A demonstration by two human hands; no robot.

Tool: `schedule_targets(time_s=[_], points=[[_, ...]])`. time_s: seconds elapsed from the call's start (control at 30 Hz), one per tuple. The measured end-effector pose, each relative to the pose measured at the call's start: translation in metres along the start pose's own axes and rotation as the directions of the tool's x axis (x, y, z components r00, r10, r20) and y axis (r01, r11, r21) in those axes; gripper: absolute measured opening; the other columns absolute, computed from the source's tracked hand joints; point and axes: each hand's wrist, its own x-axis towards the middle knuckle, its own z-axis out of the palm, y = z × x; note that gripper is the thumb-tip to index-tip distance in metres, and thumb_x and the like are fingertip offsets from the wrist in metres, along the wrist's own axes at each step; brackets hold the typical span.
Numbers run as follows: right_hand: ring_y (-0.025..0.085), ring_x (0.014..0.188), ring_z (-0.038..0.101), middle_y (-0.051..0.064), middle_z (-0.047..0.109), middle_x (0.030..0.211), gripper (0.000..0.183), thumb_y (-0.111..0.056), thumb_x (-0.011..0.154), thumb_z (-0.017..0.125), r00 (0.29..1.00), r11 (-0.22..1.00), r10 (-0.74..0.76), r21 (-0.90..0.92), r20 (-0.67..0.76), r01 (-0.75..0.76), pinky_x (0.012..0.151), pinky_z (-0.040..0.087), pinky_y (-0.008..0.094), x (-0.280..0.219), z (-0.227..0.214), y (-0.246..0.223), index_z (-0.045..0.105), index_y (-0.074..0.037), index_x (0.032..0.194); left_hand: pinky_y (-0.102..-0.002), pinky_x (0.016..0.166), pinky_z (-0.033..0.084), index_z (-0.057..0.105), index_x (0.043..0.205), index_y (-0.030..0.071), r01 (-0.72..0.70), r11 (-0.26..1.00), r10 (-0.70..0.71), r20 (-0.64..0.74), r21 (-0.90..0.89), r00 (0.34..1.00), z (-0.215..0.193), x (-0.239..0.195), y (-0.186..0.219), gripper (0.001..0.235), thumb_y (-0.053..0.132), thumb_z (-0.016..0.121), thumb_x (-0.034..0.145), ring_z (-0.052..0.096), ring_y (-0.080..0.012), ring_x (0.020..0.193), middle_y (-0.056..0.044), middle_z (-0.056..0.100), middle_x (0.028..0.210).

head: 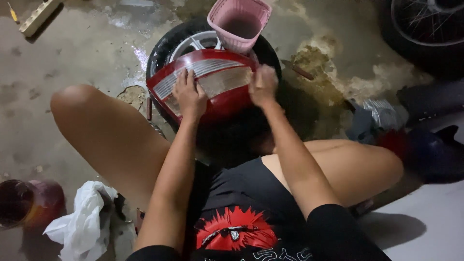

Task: A person is hand-sanding a red plastic tail light housing using wet sandpaper while sitting on the floor.

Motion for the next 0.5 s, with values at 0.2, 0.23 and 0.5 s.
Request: schedule_targets(time_s=[0.2,0.23,0.5], points=[[0.044,0.151,0.027,0.020,0.036,0.163,0.092,-0.082,0.095,0.034,0.918,0.941,-0.308,0.223,0.249,0.255,0.117,0.026,0.068,-0.013,-0.027,-0.125,0.049,-0.011,0.151,-0.049,0.111,0.037,0.055,0.146,0.013,-0.135,0.978,0.111,-0.152,-0.160,0.982,0.002,0.003,-0.016,0.060,0.014,0.059,0.087,0.056,-0.0349,0.133,-0.015,0.061,0.140],[0.044,0.151,0.027,0.020,0.036,0.163,0.092,-0.082,0.095,0.034,0.919,0.941,-0.308,0.225,0.248,0.254,0.117,0.026,0.068,-0.009,-0.027,-0.121,0.049,-0.011,0.151,-0.049,0.111,0.037,0.055,0.146,0.013,-0.136,0.978,0.112,-0.152,-0.158,0.982,-0.002,0.003,-0.014,0.060,0.014,0.059,0.087,0.056,-0.0349,0.133,-0.015,0.061,0.140],[0.037,0.128,0.054,0.016,0.063,0.130,0.053,-0.051,0.109,0.044,0.986,0.972,0.167,0.169,-0.002,-0.164,0.112,0.036,0.050,-0.023,0.042,0.031,0.067,-0.007,0.128,-0.053,0.104,0.043,0.058,0.141,0.007,-0.190,0.966,0.155,-0.194,-0.178,0.969,-0.022,-0.002,0.000,0.049,0.010,0.061,0.092,0.061,-0.0408,0.123,-0.021,0.065,0.132]])
